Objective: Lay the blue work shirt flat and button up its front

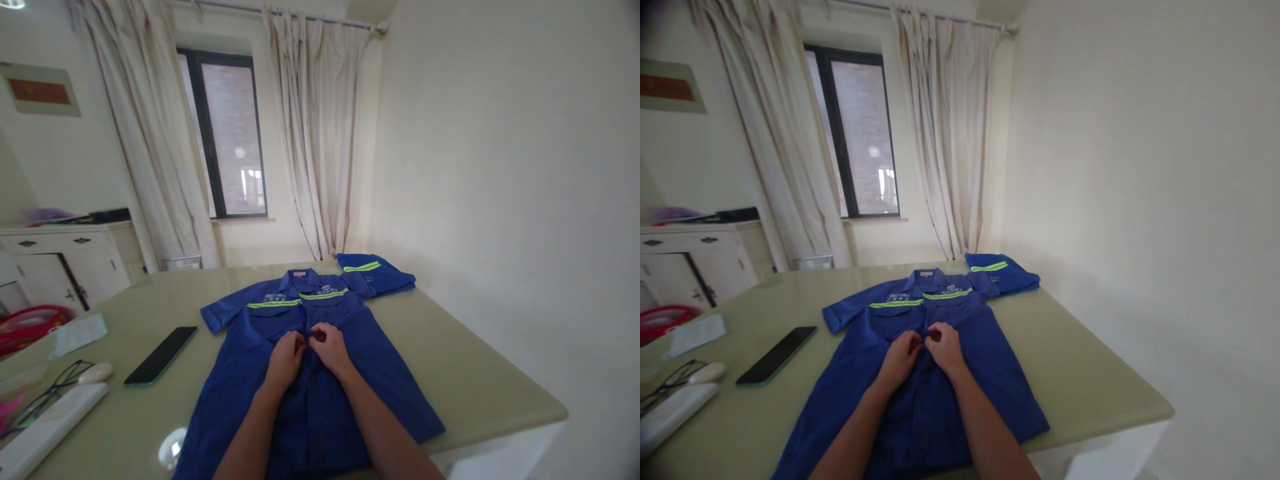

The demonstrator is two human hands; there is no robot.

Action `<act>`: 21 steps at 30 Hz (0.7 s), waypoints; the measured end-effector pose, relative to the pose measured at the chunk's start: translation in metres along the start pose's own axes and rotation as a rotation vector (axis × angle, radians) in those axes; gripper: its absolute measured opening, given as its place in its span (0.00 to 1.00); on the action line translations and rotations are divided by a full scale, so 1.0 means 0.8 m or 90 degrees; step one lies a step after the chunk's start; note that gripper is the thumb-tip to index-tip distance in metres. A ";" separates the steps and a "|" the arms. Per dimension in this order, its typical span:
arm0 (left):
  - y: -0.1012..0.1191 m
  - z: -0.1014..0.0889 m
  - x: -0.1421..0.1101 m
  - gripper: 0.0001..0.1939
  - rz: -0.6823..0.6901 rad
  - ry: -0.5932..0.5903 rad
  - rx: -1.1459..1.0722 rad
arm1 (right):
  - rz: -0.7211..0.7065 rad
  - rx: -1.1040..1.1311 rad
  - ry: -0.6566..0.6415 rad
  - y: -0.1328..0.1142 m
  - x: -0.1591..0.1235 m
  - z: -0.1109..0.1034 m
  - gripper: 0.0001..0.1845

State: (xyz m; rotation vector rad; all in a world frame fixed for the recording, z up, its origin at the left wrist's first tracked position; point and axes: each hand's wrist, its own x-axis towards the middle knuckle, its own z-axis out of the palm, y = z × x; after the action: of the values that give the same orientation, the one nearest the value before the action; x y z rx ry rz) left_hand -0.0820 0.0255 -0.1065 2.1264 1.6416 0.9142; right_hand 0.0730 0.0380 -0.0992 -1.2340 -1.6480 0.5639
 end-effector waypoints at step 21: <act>0.001 -0.001 -0.005 0.09 0.072 0.065 -0.076 | 0.001 -0.013 0.005 -0.007 -0.009 -0.001 0.10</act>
State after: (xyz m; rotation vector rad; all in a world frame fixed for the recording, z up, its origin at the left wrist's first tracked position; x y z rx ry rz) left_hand -0.0825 0.0216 -0.1070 2.1406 1.4851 1.1426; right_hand 0.0711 0.0289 -0.0972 -1.2513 -1.6506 0.5442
